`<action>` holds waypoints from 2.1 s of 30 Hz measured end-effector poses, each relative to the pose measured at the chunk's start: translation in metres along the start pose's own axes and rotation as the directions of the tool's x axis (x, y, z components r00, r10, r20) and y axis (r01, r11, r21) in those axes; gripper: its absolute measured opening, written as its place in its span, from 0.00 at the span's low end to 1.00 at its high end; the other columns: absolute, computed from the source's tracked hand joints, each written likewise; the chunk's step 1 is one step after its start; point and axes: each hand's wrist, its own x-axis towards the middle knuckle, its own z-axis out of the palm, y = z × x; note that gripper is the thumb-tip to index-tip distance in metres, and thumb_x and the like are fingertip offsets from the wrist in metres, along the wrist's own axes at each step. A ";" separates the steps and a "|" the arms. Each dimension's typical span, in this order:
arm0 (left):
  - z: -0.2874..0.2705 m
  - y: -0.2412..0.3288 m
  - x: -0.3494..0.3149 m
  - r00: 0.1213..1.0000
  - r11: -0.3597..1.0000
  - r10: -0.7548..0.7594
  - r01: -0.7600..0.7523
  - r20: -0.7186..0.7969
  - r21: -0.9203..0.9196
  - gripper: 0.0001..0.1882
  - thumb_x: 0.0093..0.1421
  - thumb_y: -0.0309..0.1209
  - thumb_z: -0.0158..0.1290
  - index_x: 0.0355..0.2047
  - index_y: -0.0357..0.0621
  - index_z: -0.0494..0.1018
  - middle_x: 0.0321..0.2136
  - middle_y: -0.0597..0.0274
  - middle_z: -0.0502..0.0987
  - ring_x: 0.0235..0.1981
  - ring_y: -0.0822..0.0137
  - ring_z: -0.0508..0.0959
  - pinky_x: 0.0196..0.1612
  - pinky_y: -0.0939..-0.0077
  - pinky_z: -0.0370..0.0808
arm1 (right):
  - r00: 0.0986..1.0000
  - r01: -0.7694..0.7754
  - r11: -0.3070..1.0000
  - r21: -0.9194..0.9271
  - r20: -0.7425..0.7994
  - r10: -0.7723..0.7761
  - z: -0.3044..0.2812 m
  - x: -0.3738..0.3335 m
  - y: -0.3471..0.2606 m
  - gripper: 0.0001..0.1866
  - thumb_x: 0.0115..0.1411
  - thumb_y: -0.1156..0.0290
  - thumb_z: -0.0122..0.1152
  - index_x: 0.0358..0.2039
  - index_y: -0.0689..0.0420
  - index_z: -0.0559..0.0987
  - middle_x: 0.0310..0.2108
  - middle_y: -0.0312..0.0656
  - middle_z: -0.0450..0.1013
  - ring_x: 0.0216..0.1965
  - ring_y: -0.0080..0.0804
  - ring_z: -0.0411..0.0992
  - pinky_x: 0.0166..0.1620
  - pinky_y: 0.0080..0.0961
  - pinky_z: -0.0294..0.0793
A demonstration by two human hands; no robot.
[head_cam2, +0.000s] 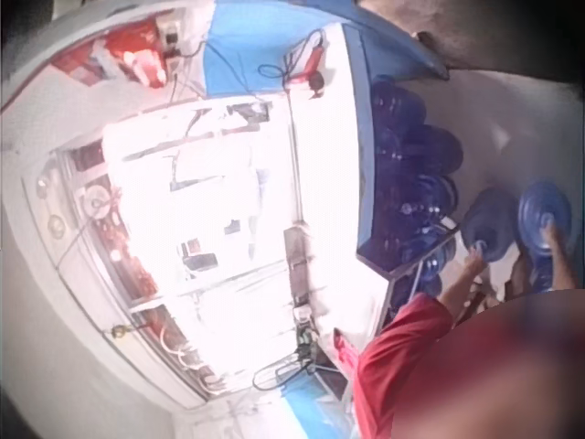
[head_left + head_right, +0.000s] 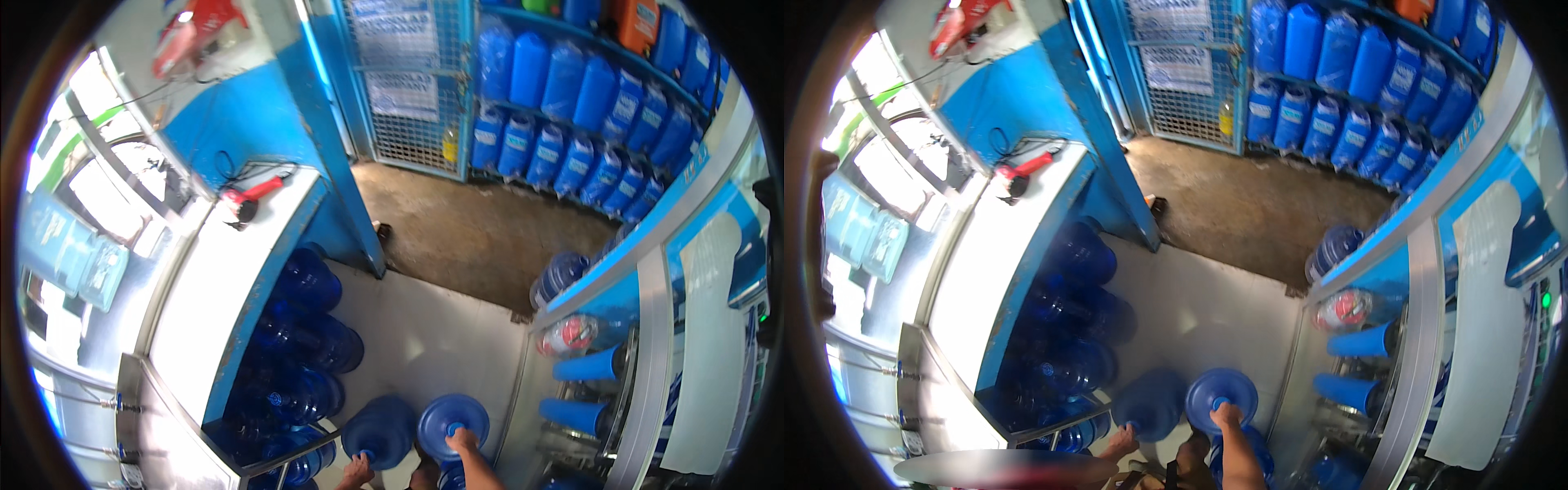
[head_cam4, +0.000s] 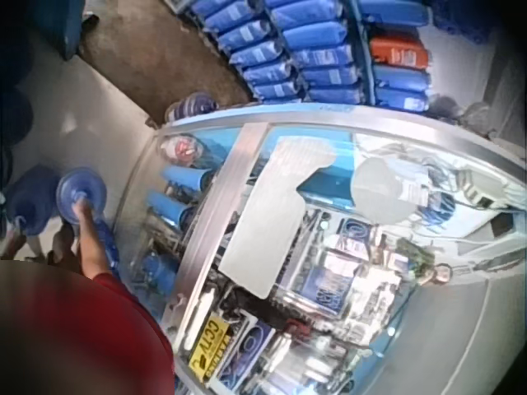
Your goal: The person mops the floor around large blue water jugs using a mop, then picks up and stacks the jugs in groups. The person moves jugs from the floor to a stacked arrangement near a counter and continues mopping the cleared area.
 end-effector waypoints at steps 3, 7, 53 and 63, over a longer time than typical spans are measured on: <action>0.008 -0.004 -0.023 0.999 0.998 -0.036 0.036 -0.006 -0.044 0.32 0.53 0.41 0.55 0.55 0.42 0.61 0.50 0.39 0.65 0.44 0.38 0.78 0.46 0.49 0.77 | 0.994 0.083 0.993 -0.082 -0.061 -0.089 0.012 -0.018 -0.006 0.25 0.53 0.46 0.62 0.44 0.52 0.82 0.47 0.48 0.77 0.51 0.46 0.75 0.51 0.40 0.75; 0.015 -0.017 -0.062 0.990 0.999 0.041 -0.036 -0.135 0.041 0.28 0.55 0.41 0.54 0.53 0.42 0.65 0.45 0.40 0.72 0.41 0.43 0.80 0.39 0.51 0.79 | 0.978 0.196 0.957 -0.213 -0.031 -0.207 0.031 -0.033 -0.011 0.26 0.52 0.46 0.63 0.44 0.51 0.82 0.47 0.48 0.77 0.50 0.46 0.75 0.54 0.41 0.73; 0.386 -0.159 -0.634 -0.750 -0.484 -0.494 -0.181 0.439 -0.856 0.15 0.46 0.37 0.65 0.26 0.49 0.69 0.31 0.59 0.70 0.27 0.51 0.77 0.30 0.58 0.73 | -0.684 0.333 -0.808 0.485 0.714 0.147 0.501 -0.594 -0.236 0.21 0.48 0.57 0.72 0.13 0.58 0.73 0.19 0.51 0.71 0.19 0.49 0.73 0.22 0.39 0.72; 0.402 -0.218 -0.752 -0.782 -0.731 -0.429 0.007 0.451 -0.683 0.20 0.46 0.41 0.66 0.21 0.48 0.64 0.27 0.57 0.69 0.26 0.49 0.75 0.29 0.57 0.71 | -0.691 0.488 -0.692 0.532 0.720 0.067 0.626 -0.652 -0.259 0.21 0.52 0.56 0.70 0.18 0.60 0.74 0.22 0.55 0.73 0.20 0.53 0.73 0.23 0.41 0.73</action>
